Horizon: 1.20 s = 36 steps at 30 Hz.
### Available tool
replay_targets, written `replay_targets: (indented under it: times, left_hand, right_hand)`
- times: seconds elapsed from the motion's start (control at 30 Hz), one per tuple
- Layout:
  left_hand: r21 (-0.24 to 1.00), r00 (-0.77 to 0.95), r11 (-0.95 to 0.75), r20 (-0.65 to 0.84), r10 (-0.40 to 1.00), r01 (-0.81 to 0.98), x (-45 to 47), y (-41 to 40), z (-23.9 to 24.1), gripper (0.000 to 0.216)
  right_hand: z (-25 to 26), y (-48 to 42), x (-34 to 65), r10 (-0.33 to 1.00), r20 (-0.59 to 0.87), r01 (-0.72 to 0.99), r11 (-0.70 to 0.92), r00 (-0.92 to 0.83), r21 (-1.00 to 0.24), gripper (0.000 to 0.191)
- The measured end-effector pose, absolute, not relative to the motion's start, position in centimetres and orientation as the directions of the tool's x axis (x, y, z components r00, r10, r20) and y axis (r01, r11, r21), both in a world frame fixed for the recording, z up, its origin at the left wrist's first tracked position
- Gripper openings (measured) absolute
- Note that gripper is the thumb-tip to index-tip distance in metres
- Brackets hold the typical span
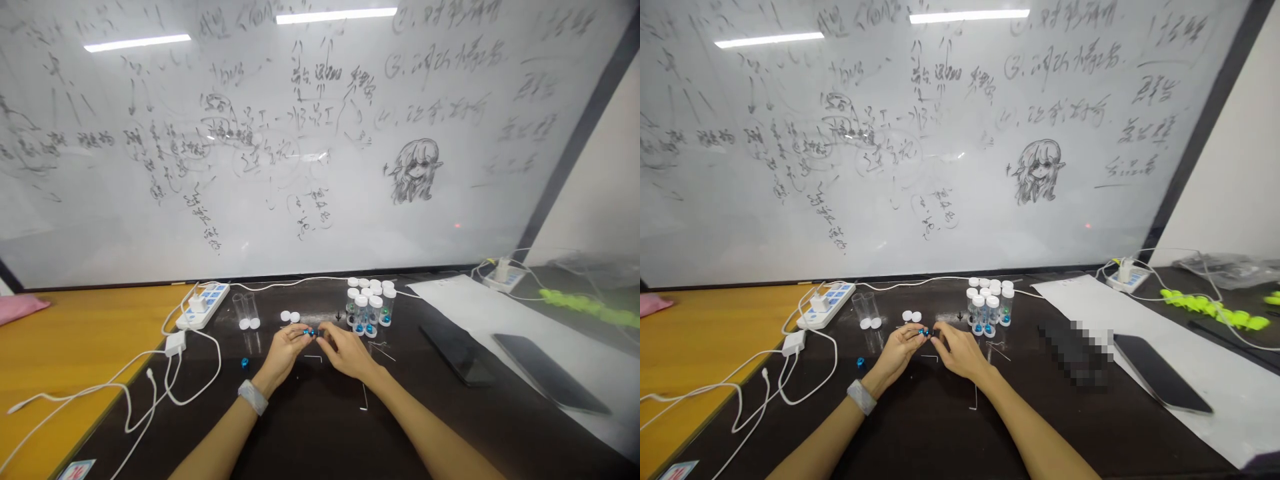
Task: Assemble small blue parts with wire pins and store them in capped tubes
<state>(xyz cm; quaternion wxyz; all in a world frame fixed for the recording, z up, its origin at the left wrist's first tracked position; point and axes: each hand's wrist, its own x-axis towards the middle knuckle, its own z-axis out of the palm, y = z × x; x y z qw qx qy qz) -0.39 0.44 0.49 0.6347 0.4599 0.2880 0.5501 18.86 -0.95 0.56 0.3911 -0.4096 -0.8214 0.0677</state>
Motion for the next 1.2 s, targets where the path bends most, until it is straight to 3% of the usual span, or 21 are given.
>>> replay_targets:
  times: [0.5,0.6,1.2]
  left_hand:
    - [0.907,0.236,-0.024,0.135,0.962,-0.42,-0.44,0.56,0.21,0.034]
    - [0.907,0.237,-0.025,0.137,0.962,-0.42,-0.41,0.53,0.3,0.034]
    - [0.91,0.226,-0.045,0.15,0.962,-0.412,-0.42,0.55,0.15,0.031]
  right_hand:
    - [0.47,-1.01,18.78,0.739,0.579,0.622,0.641,-0.344,-0.448,0.025]
    - [0.47,-1.01,18.71,0.728,0.587,0.624,0.651,-0.354,-0.431,0.017]
    - [0.31,-0.96,18.63,0.742,0.574,0.628,0.638,-0.347,-0.445,0.019]
